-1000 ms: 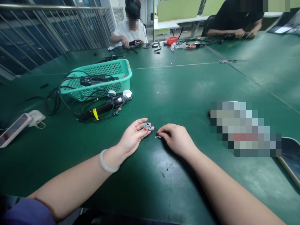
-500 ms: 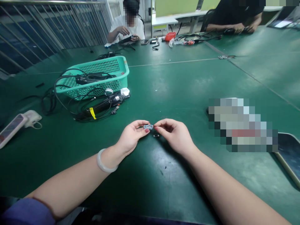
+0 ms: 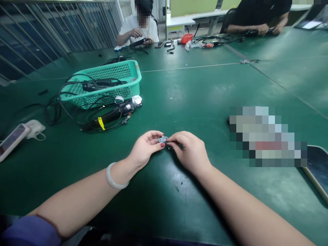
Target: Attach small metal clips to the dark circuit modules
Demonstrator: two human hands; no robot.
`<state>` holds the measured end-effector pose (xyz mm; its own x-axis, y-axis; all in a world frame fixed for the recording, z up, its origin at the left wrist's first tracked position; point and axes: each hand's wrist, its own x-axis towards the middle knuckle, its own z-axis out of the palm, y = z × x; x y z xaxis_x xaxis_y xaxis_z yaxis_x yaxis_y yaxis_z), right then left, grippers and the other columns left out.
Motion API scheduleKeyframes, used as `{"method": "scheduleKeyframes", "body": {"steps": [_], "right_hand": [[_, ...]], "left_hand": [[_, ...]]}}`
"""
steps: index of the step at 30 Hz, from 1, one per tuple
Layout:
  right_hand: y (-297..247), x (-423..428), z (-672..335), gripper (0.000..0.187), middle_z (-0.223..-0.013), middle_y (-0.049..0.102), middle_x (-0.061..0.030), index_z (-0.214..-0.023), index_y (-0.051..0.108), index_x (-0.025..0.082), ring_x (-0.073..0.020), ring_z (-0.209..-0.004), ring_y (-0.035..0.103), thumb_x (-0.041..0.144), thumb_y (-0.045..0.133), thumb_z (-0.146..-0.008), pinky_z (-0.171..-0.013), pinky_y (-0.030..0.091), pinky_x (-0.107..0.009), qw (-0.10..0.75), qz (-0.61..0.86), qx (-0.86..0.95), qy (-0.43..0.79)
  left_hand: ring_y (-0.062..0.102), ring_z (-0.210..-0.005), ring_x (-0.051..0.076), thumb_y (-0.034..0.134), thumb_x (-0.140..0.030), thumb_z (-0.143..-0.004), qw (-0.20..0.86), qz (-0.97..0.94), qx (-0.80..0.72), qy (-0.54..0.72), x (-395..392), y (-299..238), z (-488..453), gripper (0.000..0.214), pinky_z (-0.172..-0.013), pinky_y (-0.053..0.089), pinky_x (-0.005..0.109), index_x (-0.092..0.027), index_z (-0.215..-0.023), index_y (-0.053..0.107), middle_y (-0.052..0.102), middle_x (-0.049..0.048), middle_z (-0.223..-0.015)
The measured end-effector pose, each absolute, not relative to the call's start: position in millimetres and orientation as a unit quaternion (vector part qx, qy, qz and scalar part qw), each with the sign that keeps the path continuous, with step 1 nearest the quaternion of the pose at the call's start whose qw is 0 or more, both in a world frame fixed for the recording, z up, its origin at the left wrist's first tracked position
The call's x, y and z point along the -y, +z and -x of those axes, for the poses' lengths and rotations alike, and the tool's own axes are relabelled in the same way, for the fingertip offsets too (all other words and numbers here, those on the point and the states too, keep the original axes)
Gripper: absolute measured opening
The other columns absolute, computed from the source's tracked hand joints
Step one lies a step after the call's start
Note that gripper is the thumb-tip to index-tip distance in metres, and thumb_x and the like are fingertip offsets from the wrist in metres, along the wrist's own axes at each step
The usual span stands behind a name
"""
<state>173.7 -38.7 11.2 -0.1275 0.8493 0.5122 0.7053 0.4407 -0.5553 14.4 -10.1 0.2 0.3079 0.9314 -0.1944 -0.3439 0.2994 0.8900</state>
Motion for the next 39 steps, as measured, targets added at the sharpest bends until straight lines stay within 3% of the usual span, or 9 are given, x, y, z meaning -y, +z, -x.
{"method": "scheduleKeyframes", "body": {"steps": [8,17,20,28,39], "right_hand": [[4.8,40.6,-171.4,0.016,-0.082,0.068,-0.004,-0.076,0.064,0.022,-0.0156,-0.074,0.062,0.016,0.053,-0.085,-0.065,0.051,-0.03,0.39,0.49,0.779,-0.036],[4.0,41.4,-169.6,0.018,-0.079,0.067,-0.0041,-0.075,0.065,0.021,-0.0153,-0.071,0.059,0.01,0.053,-0.083,-0.066,0.051,-0.029,0.406,0.454,0.79,-0.072],[2.8,41.7,-168.3,0.016,-0.079,0.068,-0.0031,-0.076,0.065,0.021,-0.0144,-0.072,0.061,0.009,0.056,-0.081,-0.066,0.051,-0.028,0.431,0.463,0.774,-0.04],[3.5,34.8,-172.1,0.008,-0.071,0.067,0.0,-0.066,0.066,0.022,-0.0139,-0.069,0.062,0.018,0.071,-0.071,-0.067,0.051,-0.029,0.513,0.501,0.658,0.228],[3.7,37.5,-172.1,0.009,-0.073,0.065,-0.0005,-0.068,0.065,0.022,-0.0135,-0.071,0.061,0.016,0.069,-0.073,-0.068,0.05,-0.029,0.535,0.484,0.661,0.207]], "left_hand": [[0.061,-0.072,0.01,0.078,-0.003,-0.051,0.687,-0.399,-0.398,0.459,10.7,3.1,-15.6,0.037,-0.08,0.048,0.032,-0.014,-0.081,0.059,0.063,-0.0009,-0.072],[0.062,-0.072,0.011,0.079,-0.003,-0.048,0.675,-0.41,-0.395,0.469,12.5,5.6,-16.9,0.037,-0.081,0.049,0.033,-0.013,-0.076,0.057,0.063,-0.0011,-0.071],[0.062,-0.07,0.011,0.08,-0.005,-0.046,0.679,-0.414,-0.392,0.463,12.8,5.3,-16.5,0.039,-0.079,0.05,0.032,-0.013,-0.076,0.057,0.063,-0.0017,-0.07],[0.062,-0.068,0.009,0.083,-0.011,-0.045,0.696,-0.406,-0.384,0.452,13.4,4.4,-14.1,0.044,-0.075,0.05,0.029,-0.014,-0.08,0.057,0.064,-0.0026,-0.068],[0.062,-0.067,0.009,0.084,-0.012,-0.045,0.694,-0.408,-0.369,0.465,11.5,3.2,-14.8,0.044,-0.073,0.05,0.027,-0.014,-0.079,0.056,0.063,-0.0032,-0.067]]}}
